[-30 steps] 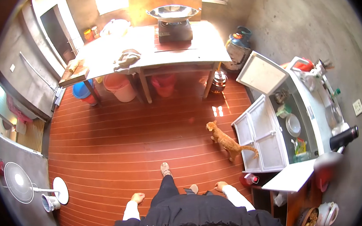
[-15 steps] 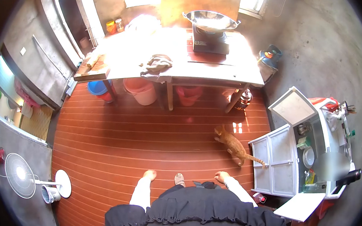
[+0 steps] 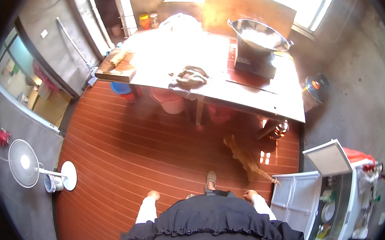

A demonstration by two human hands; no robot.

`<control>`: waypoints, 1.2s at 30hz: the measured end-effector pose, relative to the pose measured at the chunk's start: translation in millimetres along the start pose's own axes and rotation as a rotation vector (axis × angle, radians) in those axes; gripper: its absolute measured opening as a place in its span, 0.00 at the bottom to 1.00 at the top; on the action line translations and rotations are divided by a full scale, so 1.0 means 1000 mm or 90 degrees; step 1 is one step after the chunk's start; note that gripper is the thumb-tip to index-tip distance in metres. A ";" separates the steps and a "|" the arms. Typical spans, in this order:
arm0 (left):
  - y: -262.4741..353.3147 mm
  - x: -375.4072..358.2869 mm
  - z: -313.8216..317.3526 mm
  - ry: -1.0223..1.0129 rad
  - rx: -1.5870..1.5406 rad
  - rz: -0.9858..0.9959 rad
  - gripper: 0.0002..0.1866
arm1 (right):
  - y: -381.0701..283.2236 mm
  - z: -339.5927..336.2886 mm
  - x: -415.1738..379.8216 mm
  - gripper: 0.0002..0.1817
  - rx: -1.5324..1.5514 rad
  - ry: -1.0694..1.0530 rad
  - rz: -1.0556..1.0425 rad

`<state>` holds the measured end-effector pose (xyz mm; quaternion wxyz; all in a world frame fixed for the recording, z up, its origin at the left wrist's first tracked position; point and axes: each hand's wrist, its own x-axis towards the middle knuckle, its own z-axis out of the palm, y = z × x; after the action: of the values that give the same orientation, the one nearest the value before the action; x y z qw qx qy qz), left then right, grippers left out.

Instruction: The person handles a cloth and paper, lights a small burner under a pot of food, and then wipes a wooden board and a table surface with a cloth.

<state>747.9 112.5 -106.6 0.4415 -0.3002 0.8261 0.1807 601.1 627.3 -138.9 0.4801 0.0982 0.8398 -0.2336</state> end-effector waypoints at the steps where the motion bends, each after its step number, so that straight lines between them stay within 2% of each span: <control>1: -0.010 0.000 0.000 -0.013 0.005 -0.030 0.15 | 0.000 -0.016 0.011 0.11 -0.048 -0.017 0.010; 2: -0.022 -0.001 0.001 -0.016 0.064 0.026 0.14 | -0.001 -0.029 0.022 0.11 -0.096 -0.033 0.021; 3: -0.026 -0.003 0.007 0.027 -0.164 -0.084 0.13 | -0.008 -0.045 0.028 0.11 -0.073 -0.027 0.019; 4: -0.029 -0.009 0.001 0.011 -0.126 -0.023 0.13 | -0.008 -0.057 0.042 0.11 -0.050 -0.021 0.017; 6: -0.021 -0.018 0.001 0.072 -0.327 -0.096 0.14 | -0.015 -0.075 0.086 0.13 -0.073 -0.038 0.020; 7: -0.011 -0.026 -0.004 0.052 -0.464 -0.126 0.12 | -0.027 -0.085 0.099 0.13 -0.187 0.021 -0.071; 8: 0.001 -0.034 -0.006 0.052 -0.475 -0.139 0.12 | -0.041 -0.093 0.111 0.15 -0.297 0.080 -0.166; 10: 0.025 -0.043 -0.014 0.085 -0.612 -0.128 0.12 | -0.086 -0.114 0.125 0.17 -0.318 0.045 -0.162; 11: 0.031 -0.043 -0.018 0.089 -0.622 -0.139 0.12 | -0.107 -0.116 0.133 0.18 -0.298 0.057 -0.167; 13: 0.036 -0.038 -0.026 0.042 -0.637 -0.079 0.15 | -0.154 -0.120 0.143 0.18 -0.287 0.068 -0.179; 15: 0.029 -0.030 -0.030 0.055 -0.658 -0.081 0.15 | -0.207 -0.122 0.142 0.18 -0.276 0.062 -0.245; 18: 0.005 -0.021 -0.036 0.058 -0.687 -0.094 0.15 | -0.266 -0.106 0.152 0.18 -0.252 0.016 -0.278; 20: -0.021 -0.013 -0.041 0.051 -0.705 -0.102 0.15 | -0.310 -0.092 0.137 0.18 -0.305 0.010 -0.283; 23: -0.053 -0.001 -0.058 0.003 -0.641 -0.217 0.11 | -0.354 -0.065 0.142 0.15 -0.342 0.031 -0.314; 24: -0.066 0.011 -0.061 -0.001 -0.645 -0.214 0.11 | -0.367 -0.060 0.148 0.15 -0.347 0.033 -0.312; 26: -0.099 0.036 -0.066 -0.046 -0.492 -0.155 0.09 | -0.394 -0.047 0.141 0.15 -0.387 -0.018 -0.323; 27: -0.112 0.049 -0.068 -0.040 -0.456 -0.137 0.09 | -0.410 -0.044 0.134 0.14 -0.388 0.003 -0.325; 29: -0.125 0.067 -0.097 0.018 -0.477 -0.110 0.09 | -0.440 -0.033 0.143 0.13 -0.436 -0.004 -0.352; 31: -0.126 0.080 -0.125 0.133 -0.591 -0.084 0.12 | -0.464 -0.023 0.146 0.13 -0.523 -0.018 -0.379; 32: -0.142 0.113 -0.117 0.244 -0.599 0.064 0.09 | -0.490 -0.020 0.131 0.13 -0.562 -0.024 -0.374; 33: -0.138 0.119 -0.130 0.262 -0.668 0.051 0.08 | -0.517 -0.022 0.111 0.13 -0.553 -0.062 -0.380; 35: -0.122 0.116 -0.161 0.285 -0.741 0.052 0.08 | -0.535 -0.007 0.156 0.12 -0.623 -0.006 -0.445; 36: -0.115 0.113 -0.174 0.310 -0.812 0.053 0.11 | -0.554 -0.009 0.153 0.12 -0.560 0.008 -0.479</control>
<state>666.5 -110.8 -110.2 -0.0275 -0.5019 0.6448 0.5758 299.6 140.0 -100.2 0.3550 -0.4144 0.8379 -0.0163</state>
